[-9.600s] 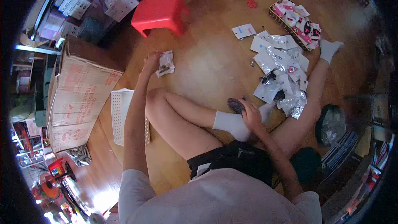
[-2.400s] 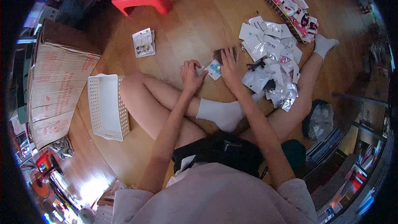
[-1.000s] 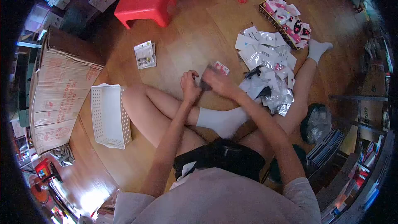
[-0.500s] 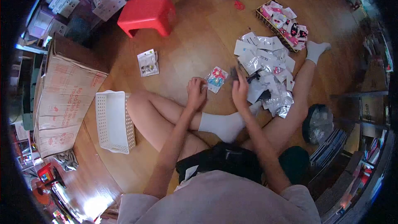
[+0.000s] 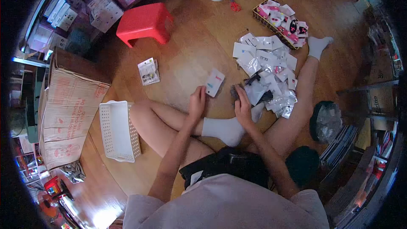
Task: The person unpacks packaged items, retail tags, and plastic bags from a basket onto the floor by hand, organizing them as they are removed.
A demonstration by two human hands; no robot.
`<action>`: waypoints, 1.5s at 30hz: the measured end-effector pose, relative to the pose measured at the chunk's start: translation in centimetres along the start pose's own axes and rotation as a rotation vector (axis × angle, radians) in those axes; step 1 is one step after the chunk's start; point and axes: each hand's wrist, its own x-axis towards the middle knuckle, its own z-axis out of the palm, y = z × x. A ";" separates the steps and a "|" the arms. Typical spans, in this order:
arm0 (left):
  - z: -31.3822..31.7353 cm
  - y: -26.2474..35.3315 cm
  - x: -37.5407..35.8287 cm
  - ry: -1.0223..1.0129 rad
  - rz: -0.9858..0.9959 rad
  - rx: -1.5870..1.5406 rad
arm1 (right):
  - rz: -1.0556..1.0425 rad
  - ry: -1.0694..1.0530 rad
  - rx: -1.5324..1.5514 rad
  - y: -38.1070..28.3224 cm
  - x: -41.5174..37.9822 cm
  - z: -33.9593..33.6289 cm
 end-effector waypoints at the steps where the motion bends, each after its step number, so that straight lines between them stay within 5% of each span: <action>1: 0.0 -0.4 0.3 -0.012 -0.143 -0.187 | -0.045 -0.005 -0.031 -0.1 0.3 0.0; 2: 0.1 -0.8 0.4 -0.024 -0.289 -0.375 | -0.086 -0.012 -0.061 -0.3 0.7 0.4; 5: -0.3 -0.6 0.8 0.002 -0.288 -0.329 | -0.310 -0.124 -0.117 -1.8 2.9 1.9; 8: 0.6 -4.4 0.8 0.111 -0.114 -0.485 | -0.481 -0.298 -0.179 -2.3 4.9 4.4; 10: 0.4 -5.3 1.2 0.108 0.076 -0.271 | -0.590 -0.454 -0.377 -1.0 5.5 5.9; 13: -0.2 -4.3 1.3 -0.008 -0.168 -0.374 | -0.720 -0.497 -0.239 5.3 7.3 8.8; 14: -0.2 -3.6 1.3 -0.065 -0.335 -0.483 | -0.627 -0.414 -0.283 6.2 8.4 9.3; 19: 0.7 -3.4 1.1 -0.025 -0.370 -0.614 | -0.327 -0.177 -0.295 3.1 11.2 8.4; 22: 0.9 -5.0 1.1 0.091 -0.061 -0.460 | -0.745 -0.339 -0.328 1.2 7.2 9.0; 23: 1.2 -6.0 1.2 0.137 0.082 -0.373 | -0.737 -0.372 -0.288 1.5 6.8 8.8; 25: 1.0 -5.0 1.3 0.026 -0.189 -0.346 | -0.724 -0.433 -0.208 4.0 6.0 8.8; 26: 0.6 -4.3 1.2 -0.030 -0.324 -0.327 | -0.470 -0.572 -0.281 5.4 7.0 9.2; 29: 0.7 -2.6 1.1 0.047 -0.408 -0.594 | -0.621 -0.204 -0.464 5.5 10.1 7.8; 32: 0.6 -3.8 1.3 -0.045 -0.394 -0.601 | -0.326 -0.140 -0.622 1.8 12.1 6.1; 35: 0.5 -2.7 1.2 -0.012 -0.362 -0.622 | -0.542 -0.201 -0.373 2.9 9.2 7.6; 38: 0.4 -4.3 1.1 0.095 0.116 -0.058 | -0.789 -0.603 -0.477 2.4 5.4 7.2; 41: 0.9 -5.0 1.4 -0.033 -0.283 -0.514 | -0.672 -0.474 -0.367 6.0 7.7 8.5; 45: 0.6 -3.1 1.6 -0.027 -0.391 -0.567 | -0.515 -0.150 -0.482 3.2 11.9 6.5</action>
